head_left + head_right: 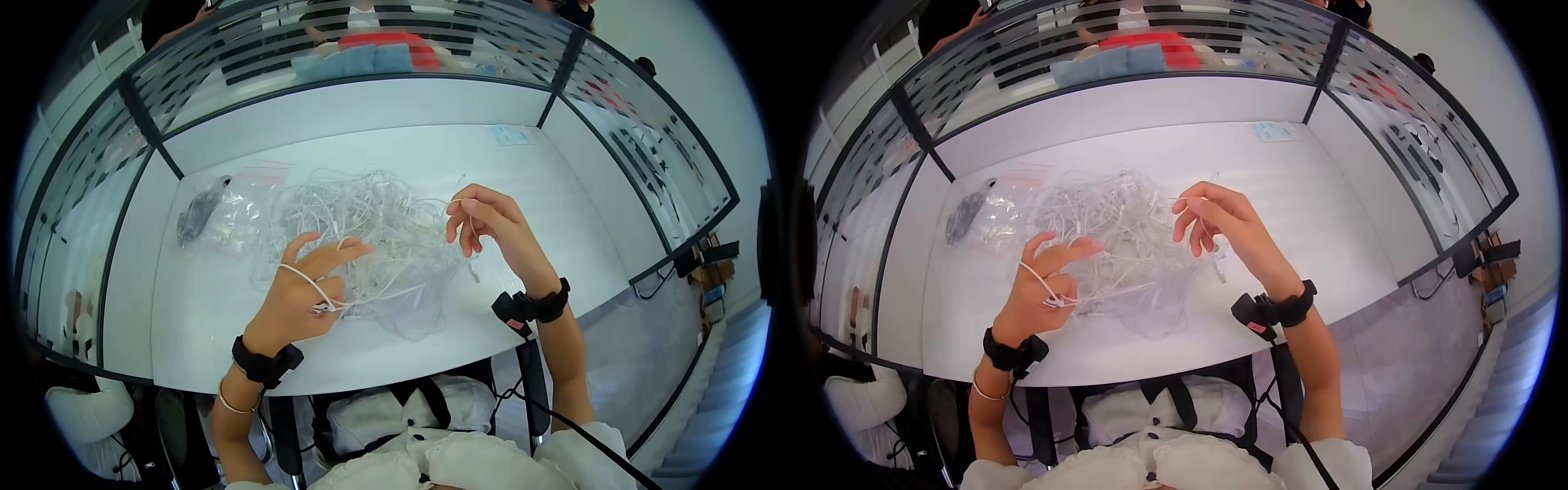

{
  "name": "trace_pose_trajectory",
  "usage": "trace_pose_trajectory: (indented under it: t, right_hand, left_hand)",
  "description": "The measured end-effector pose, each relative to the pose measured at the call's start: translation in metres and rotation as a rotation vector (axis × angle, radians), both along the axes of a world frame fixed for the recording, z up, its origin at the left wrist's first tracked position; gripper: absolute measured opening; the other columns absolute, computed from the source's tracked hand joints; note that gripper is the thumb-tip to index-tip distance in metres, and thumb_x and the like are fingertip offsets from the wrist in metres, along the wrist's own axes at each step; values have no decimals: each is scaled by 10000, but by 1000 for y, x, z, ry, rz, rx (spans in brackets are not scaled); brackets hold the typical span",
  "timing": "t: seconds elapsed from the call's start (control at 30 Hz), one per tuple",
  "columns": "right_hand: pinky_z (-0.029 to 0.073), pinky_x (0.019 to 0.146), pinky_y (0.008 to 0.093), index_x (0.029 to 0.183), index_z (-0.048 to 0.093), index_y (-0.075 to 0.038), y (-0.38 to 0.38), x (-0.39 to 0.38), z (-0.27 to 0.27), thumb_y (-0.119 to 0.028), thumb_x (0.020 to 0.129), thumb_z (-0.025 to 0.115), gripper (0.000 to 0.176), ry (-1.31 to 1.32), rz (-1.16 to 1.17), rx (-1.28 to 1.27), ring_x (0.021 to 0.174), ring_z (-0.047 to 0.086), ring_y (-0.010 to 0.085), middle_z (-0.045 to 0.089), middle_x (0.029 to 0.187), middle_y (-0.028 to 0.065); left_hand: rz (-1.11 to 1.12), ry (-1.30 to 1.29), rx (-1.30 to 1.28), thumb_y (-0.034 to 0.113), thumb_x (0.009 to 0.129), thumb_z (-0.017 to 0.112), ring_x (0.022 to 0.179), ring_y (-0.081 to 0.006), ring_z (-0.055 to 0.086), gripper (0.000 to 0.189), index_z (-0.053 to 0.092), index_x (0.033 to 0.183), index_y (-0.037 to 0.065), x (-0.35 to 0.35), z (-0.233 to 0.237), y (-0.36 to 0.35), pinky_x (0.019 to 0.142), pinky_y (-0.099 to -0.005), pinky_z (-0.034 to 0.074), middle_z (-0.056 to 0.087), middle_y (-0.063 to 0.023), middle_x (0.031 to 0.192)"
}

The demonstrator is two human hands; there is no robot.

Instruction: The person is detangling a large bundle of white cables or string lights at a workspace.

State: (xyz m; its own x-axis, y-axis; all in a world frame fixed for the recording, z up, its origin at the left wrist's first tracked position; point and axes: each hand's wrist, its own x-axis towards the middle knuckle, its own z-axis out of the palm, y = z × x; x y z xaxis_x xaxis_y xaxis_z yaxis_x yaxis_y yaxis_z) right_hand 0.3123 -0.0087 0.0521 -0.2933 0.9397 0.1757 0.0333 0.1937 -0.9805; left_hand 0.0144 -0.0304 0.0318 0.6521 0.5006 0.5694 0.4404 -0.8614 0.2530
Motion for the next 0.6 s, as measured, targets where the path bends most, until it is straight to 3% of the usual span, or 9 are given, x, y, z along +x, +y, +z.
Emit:
trace_pose_trajectory:
  t: [0.13,0.27,0.3,0.4,0.5,0.6]
  right_hand:
    - [343,460,201,915,614,-64,-4,1,-1,-242,970,445,252,-43,34,-2,463,504,59,660,719,72]
    - [302,424,194,906,607,-59,-16,7,5,-220,941,457,222,-95,8,-23,391,401,45,661,709,81]
    - [291,409,188,873,594,-67,-20,7,8,-213,928,459,206,-83,-10,-25,371,368,41,660,703,92]
    - [300,410,177,837,572,-66,-26,7,10,-204,928,449,206,-18,-17,23,365,345,37,666,711,111]
    - [319,408,179,850,566,-46,-28,11,10,-195,923,477,189,44,46,45,385,409,26,699,851,161]
    - [330,418,179,832,551,-53,-27,13,7,-189,921,472,181,75,70,100,407,451,31,698,864,196]
  left_hand:
    - [-31,44,-44,-76,608,600,1241,-185,515,254,411,555,85,3,-3,0,1062,-452,282,636,-34,1209]
    - [-60,19,-72,-112,592,560,1116,-214,582,288,368,576,102,6,-6,1,959,-410,316,661,-57,1164]
    - [-66,13,-102,-110,572,561,1019,-225,597,288,364,591,99,6,-5,0,906,-388,327,664,-57,1154]
    - [-120,-36,-196,-120,556,539,944,-229,599,286,363,596,103,8,-4,0,874,-367,336,666,-61,1149]
    - [-177,-175,-315,-127,553,504,903,-222,598,269,390,643,99,17,-5,-1,849,-345,345,666,-61,1147]
    - [-142,-157,-463,-122,574,520,833,-199,580,248,420,693,72,22,0,-3,832,-339,385,678,-30,1109]
